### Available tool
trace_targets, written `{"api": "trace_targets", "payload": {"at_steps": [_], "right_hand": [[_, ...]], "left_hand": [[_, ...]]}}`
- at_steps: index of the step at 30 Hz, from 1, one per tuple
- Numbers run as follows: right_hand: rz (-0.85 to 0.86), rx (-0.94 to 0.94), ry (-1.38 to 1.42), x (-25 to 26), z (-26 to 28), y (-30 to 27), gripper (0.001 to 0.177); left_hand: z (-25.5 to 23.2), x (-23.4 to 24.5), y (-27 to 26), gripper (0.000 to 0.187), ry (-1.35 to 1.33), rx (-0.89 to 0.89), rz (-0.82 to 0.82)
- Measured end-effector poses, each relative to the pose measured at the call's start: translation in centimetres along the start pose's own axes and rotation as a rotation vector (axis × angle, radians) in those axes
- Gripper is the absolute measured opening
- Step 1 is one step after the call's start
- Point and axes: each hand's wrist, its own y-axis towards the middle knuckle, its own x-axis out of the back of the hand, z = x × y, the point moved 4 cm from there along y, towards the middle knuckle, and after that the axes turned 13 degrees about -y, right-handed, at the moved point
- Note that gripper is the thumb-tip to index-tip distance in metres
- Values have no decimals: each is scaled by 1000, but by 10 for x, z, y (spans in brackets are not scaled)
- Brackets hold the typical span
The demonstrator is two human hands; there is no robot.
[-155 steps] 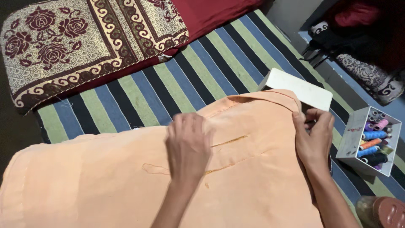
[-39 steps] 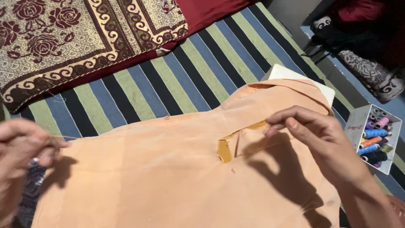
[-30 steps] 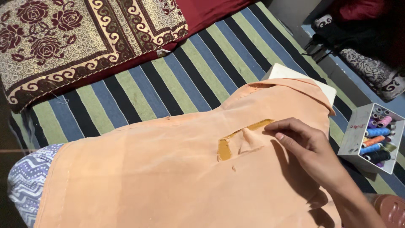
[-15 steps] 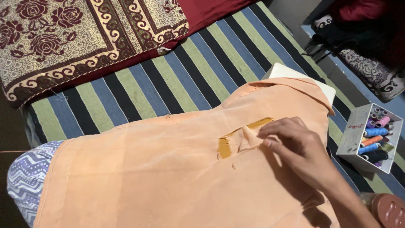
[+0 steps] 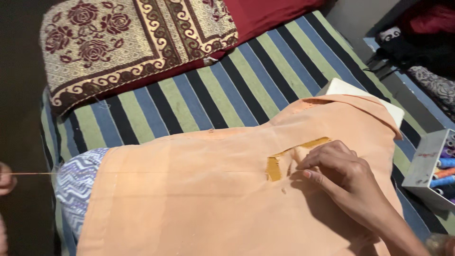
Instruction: The person sews a fabric patch over a torn opening in an orange garment using a needle and thread, stitching along the tear while the garment lies on a bed. They pull the thread taut, reposition the fabric, and continue stitching around the damaged area.
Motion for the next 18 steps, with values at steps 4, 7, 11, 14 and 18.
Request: {"api": "trace_targets", "payload": {"at_steps": [4, 7, 11, 14, 18], "right_hand": [[7, 32, 3, -4, 10, 3, 12], [55, -22, -16, -10, 14, 6, 15], [59, -158, 154, -19, 12, 3, 12], [56, -232, 173, -24, 6, 3, 10], [51, -228, 250, -31, 2, 2, 8]], "left_hand": [[-8, 2, 0, 25, -80, -15, -20], [-11, 6, -2, 27, -196, 40, -61], [-1, 6, -1, 45, -556, 283, -74], [-1, -6, -7, 48, -896, 399, 30], [-9, -32, -23, 27, -849, 334, -76]]}}
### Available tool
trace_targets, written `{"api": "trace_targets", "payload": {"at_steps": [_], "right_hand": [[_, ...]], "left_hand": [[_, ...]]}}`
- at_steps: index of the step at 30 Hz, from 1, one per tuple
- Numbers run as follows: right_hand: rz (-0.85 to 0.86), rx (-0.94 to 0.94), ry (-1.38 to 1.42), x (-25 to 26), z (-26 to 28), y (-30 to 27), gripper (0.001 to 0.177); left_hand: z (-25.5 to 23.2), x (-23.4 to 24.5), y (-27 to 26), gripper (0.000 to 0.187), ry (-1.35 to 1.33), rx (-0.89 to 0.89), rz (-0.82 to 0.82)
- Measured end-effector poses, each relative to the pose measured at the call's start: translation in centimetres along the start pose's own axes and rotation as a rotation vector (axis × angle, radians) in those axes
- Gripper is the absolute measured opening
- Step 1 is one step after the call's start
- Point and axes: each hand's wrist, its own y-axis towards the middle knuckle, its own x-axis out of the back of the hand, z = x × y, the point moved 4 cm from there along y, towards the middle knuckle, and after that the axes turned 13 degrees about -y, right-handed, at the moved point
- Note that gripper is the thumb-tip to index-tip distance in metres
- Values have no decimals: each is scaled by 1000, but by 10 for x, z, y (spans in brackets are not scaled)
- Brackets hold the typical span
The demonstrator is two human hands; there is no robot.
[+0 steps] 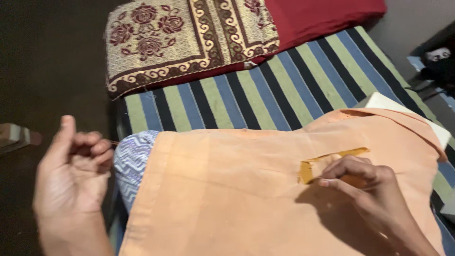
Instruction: The person sews a fabric patch over a torn opening in an orange garment using a needle and thread, stitching along the tear while the garment lies on a bed. They pull the thread taut, reposition the fabric, and continue stitching around the damaged area.
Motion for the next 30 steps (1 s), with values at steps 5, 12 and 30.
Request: {"api": "trace_targets", "payload": {"at_steps": [5, 12, 30], "right_hand": [[-21, 101, -17, 5, -10, 1, 10], [89, 108, 5, 1, -20, 6, 12], [326, 398, -30, -57, 160, 24, 21]], "left_hand": [[5, -33, -22, 27, 328, -75, -67], [-3, -40, -26, 21, 343, -256, -83], [-13, -57, -40, 26, 536, -538, -38]]}}
